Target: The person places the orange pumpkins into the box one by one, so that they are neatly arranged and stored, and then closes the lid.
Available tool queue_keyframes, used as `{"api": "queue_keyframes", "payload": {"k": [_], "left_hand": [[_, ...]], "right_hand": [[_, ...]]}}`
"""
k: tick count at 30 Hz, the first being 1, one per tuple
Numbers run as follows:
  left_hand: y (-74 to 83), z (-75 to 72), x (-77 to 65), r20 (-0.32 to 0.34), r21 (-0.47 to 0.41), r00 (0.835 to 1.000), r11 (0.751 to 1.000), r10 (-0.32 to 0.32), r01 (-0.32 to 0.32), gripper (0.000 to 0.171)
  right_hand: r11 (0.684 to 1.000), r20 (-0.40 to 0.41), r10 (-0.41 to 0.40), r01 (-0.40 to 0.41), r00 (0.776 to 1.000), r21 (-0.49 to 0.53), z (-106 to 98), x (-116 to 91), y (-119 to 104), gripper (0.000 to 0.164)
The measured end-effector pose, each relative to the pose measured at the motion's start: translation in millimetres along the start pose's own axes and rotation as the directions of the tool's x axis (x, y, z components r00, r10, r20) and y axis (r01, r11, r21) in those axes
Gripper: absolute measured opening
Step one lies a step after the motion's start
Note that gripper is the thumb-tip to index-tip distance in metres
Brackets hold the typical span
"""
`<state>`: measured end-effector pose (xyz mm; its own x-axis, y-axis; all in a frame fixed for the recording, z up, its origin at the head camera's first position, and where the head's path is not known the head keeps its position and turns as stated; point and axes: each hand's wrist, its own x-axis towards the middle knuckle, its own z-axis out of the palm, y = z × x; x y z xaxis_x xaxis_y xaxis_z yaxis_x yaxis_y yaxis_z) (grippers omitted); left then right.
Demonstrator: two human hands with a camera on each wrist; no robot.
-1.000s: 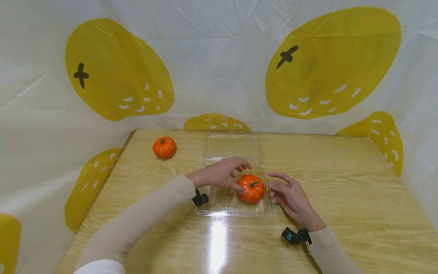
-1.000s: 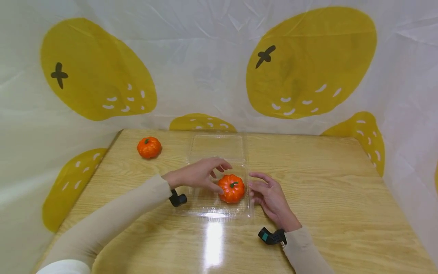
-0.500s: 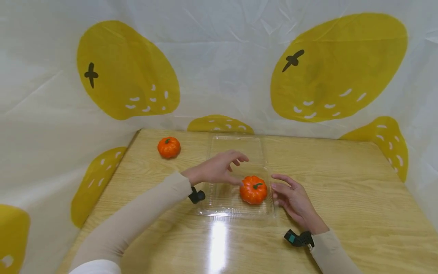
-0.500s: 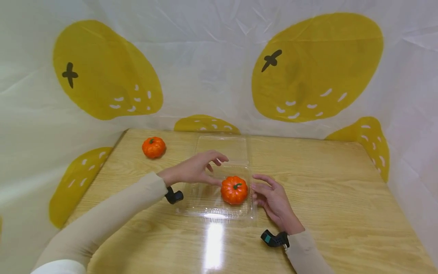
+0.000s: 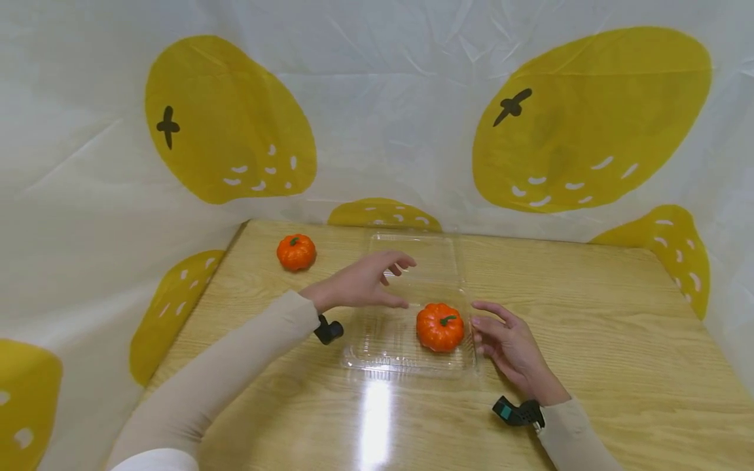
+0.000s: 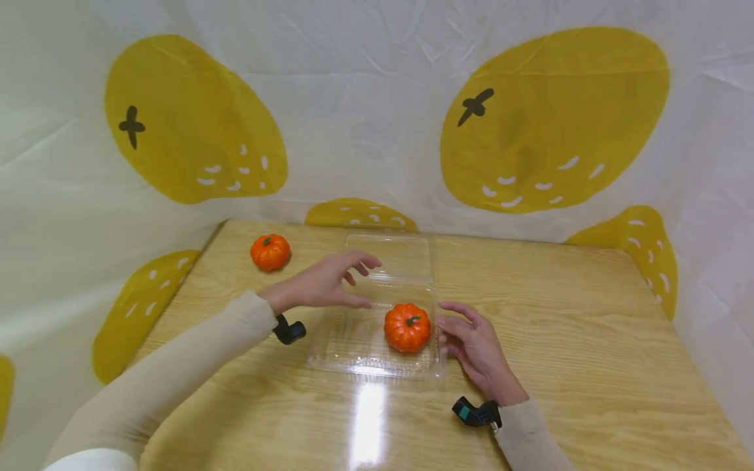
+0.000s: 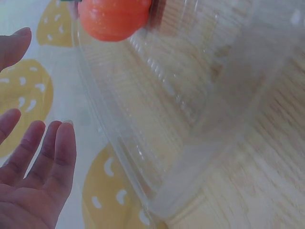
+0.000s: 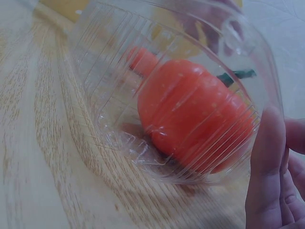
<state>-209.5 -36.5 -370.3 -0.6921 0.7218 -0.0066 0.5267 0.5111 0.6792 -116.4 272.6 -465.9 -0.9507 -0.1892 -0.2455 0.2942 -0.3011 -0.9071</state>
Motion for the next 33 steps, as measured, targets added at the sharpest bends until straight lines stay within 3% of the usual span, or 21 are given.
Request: {"api": "queue_keyframes", "payload": {"k": [8,22,33], "left_hand": [[-10.3,-8.7,-9.6,-0.046,-0.043,0.999,0.999,-0.027,0.025,0.074],[-22.4,-26.1,-28.1,-0.129,-0.04,0.989,0.997,-0.067,0.062,0.071],[-38.3,-41.1,-47.0,-0.185,-0.057,0.973,0.99,-0.138,0.129,0.072]], "right_hand": [[1.0,0.011,-0.003,0.002,1.0,0.013,-2,0,0,0.03],[0.999,0.038,-0.024,0.023,0.999,0.027,-3,0,2,0.028],[0.999,0.043,-0.032,0.031,0.999,0.031,-4,1,3,0.028]]}}
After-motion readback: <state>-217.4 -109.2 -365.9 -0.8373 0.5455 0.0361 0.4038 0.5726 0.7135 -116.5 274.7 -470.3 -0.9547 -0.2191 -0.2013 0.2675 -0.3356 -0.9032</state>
